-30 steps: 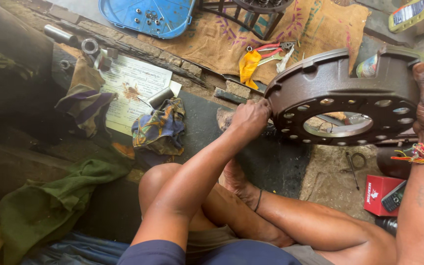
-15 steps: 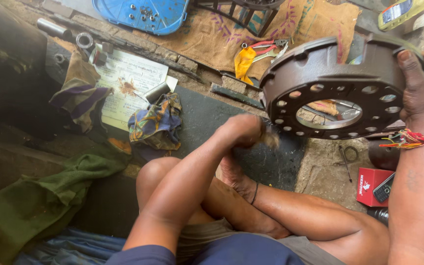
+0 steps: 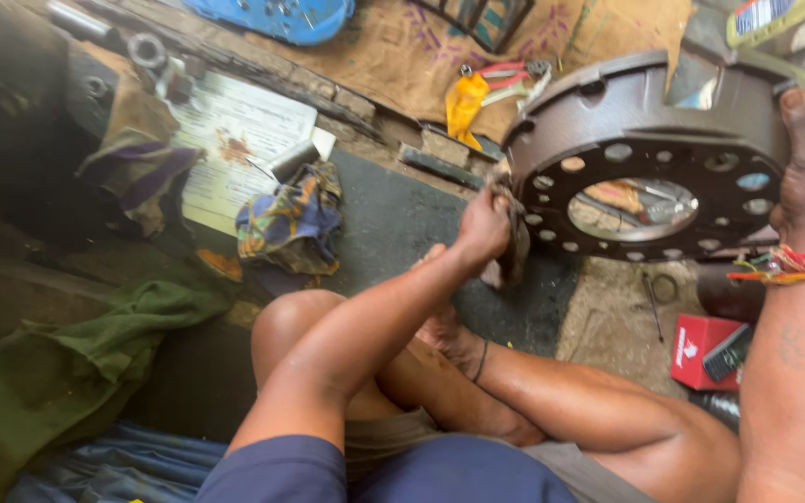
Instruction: The person scrubs a circular metal part with a wire brush, then uses a screwdriver to scrape and clean the edges and inner surfaces. They wipe the part with a cloth and continue scraping with the screwdriver.
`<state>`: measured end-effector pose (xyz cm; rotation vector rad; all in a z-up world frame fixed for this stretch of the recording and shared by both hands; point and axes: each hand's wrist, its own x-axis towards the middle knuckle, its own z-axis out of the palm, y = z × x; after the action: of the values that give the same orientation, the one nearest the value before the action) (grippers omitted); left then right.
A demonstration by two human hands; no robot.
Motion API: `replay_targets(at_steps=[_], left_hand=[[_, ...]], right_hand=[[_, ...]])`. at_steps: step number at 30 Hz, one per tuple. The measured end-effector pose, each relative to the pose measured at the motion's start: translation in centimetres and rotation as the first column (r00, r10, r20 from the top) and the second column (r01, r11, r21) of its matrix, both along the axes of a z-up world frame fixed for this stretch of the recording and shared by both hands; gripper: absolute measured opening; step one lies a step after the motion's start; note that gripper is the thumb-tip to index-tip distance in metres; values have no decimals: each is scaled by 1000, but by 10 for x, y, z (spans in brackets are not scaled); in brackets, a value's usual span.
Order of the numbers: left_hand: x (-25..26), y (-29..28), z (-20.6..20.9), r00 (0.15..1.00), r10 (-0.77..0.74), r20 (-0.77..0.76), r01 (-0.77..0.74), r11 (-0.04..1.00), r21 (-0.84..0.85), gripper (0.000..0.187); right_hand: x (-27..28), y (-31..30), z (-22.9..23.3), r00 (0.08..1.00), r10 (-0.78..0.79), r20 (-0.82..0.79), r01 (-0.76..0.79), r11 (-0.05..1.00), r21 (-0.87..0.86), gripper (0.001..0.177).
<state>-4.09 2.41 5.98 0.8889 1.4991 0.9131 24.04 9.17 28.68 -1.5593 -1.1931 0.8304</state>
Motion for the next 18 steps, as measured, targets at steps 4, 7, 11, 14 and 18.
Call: replay_targets(at_steps=[4,7,11,14,18], left_hand=[[28,-38,-23,830,-558,19,557,830,22,30],[64,-66,-10,452,-855,-255,890,451,64,27],[37,-65,74,620,-767,-164,782,621,51,36],[-16,-48,135,810,-448,-379,586,659,472,24],[-46,-31,149,933,121,-340,241,493,836,37]], right_hand=[[19,9,-13,998,62,19,-63,995,76,45],[25,9,-20,997,71,28,-73,993,95,46],[6,-6,-6,1000,12,15,-13,999,30,51],[-7,2,4,993,115,-34,-109,983,145,51],[-20,-4,15,995,64,72,-74,985,153,45]])
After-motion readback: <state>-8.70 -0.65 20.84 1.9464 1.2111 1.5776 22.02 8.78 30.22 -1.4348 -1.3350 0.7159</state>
